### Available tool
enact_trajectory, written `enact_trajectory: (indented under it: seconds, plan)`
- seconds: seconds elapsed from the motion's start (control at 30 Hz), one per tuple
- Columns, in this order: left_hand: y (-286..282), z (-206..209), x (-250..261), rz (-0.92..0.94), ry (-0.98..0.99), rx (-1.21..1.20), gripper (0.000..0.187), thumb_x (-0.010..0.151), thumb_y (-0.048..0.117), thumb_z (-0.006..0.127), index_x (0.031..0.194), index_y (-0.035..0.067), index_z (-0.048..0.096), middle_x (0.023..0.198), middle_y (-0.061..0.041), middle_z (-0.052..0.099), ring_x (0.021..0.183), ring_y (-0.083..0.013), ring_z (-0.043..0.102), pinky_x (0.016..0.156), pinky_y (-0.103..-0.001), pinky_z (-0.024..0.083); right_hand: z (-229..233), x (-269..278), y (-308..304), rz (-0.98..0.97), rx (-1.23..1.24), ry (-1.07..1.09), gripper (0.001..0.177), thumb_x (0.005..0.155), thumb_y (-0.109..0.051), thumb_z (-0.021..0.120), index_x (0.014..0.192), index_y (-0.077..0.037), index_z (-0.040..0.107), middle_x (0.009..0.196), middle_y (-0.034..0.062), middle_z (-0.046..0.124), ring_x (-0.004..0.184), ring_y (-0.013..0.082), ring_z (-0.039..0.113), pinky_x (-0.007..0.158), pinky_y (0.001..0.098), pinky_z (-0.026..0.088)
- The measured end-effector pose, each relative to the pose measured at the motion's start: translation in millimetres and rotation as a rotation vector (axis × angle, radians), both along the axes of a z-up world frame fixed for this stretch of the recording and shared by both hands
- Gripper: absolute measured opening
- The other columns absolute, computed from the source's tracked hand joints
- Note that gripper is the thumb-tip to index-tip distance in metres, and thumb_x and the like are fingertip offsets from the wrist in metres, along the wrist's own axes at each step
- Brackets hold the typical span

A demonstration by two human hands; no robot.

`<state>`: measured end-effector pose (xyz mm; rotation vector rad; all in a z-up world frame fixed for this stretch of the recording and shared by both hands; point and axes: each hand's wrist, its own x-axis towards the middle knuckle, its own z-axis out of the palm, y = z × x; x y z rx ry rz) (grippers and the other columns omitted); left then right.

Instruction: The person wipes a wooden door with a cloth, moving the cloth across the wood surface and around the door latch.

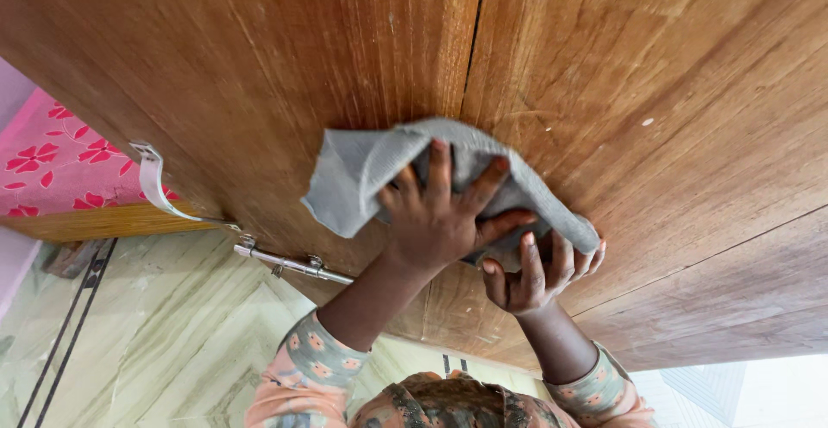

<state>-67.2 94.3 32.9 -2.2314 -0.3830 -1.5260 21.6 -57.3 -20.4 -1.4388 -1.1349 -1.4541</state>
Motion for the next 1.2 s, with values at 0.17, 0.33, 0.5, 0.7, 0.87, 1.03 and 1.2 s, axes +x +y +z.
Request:
enact_trajectory:
  seconds: [0.17, 0.33, 0.5, 0.7, 0.87, 1.03, 1.2]
  plan:
    - [26.8, -118.7, -11.0, 0.003, 0.095, 0.128, 0.095, 0.101, 0.092, 0.028, 0.172, 0.031, 0.015, 0.173, -0.03, 0.003, 0.158, -0.0521, 0.006, 0.125, -0.072, 0.009, -3.7, 4.0, -0.9, 0.022, 0.03, -0.061, 0.058, 0.105, -0.052, 0.053, 0.141, -0.006, 0.055, 0.153, 0.0236, 0.044, 0.149, 0.0452, 0.032, 0.124, 0.0642, 0.017]
    - [92.3, -87.8, -48.0, 0.074, -0.069, -0.117, 0.105, 0.095, 0.088, 0.025, 0.17, 0.018, 0.008, 0.17, -0.028, -0.005, 0.155, -0.0518, -0.004, 0.119, -0.076, -0.003, 1.6, 0.7, 2.0, 0.001, 0.031, -0.084, 0.057, 0.104, -0.05, 0.056, 0.14, -0.006, 0.057, 0.153, 0.0219, 0.044, 0.149, 0.0429, 0.033, 0.125, 0.0622, 0.017]
    - [92.2, 49.5, -44.1, 0.157, -0.172, -0.178, 0.092, 0.102, 0.084, 0.025, 0.17, 0.026, 0.001, 0.173, -0.021, -0.005, 0.159, -0.05, -0.002, 0.122, -0.077, -0.001, 0.2, -0.3, 4.3, -0.042, 0.013, -0.056, 0.06, 0.105, -0.053, 0.051, 0.14, -0.005, 0.056, 0.154, 0.0228, 0.044, 0.149, 0.0437, 0.03, 0.124, 0.0627, 0.016]
    - [21.2, 50.6, 1.6, -0.087, -0.007, 0.124, 0.08, 0.105, 0.083, 0.01, 0.168, 0.034, 0.006, 0.174, -0.009, 0.002, 0.157, -0.0465, 0.003, 0.125, -0.075, 0.006, -7.3, -2.4, 9.7, 0.009, 0.056, -0.02, 0.07, 0.106, -0.06, 0.04, 0.15, -0.005, 0.045, 0.156, 0.0212, 0.043, 0.149, 0.0389, 0.034, 0.123, 0.0633, 0.02]
    - [28.3, -63.3, -22.7, -0.064, 0.085, 0.28, 0.063, 0.114, 0.065, 0.013, 0.168, 0.033, 0.02, 0.175, 0.009, 0.014, 0.162, -0.0225, 0.017, 0.117, -0.078, -0.001, 7.8, -9.1, 16.7, 0.006, 0.089, -0.031, 0.069, 0.107, -0.057, 0.038, 0.151, -0.004, 0.042, 0.16, 0.0204, 0.038, 0.152, 0.0429, 0.032, 0.124, 0.0649, 0.024]
    - [134.9, -94.8, -71.3, -0.096, 0.053, 0.17, 0.086, 0.11, 0.087, 0.017, 0.172, 0.029, 0.004, 0.172, -0.017, -0.006, 0.161, -0.0498, -0.002, 0.127, -0.071, 0.001, 11.3, -34.8, 50.6, -0.036, 0.128, 0.017, 0.066, 0.107, -0.053, 0.037, 0.149, -0.002, 0.046, 0.161, 0.0184, 0.037, 0.154, 0.043, 0.029, 0.127, 0.0664, 0.023]
    - [203.5, 9.1, -128.0, 0.202, 0.201, -0.147, 0.087, 0.1, 0.083, 0.027, 0.168, 0.029, 0.018, 0.168, -0.03, 0.013, 0.152, -0.0584, 0.013, 0.116, -0.079, 0.011, 14.5, -69.7, 107.2, -0.043, 0.114, 0.024, 0.067, 0.107, -0.053, 0.036, 0.147, -0.001, 0.048, 0.162, 0.0201, 0.035, 0.154, 0.0418, 0.026, 0.128, 0.0654, 0.02]
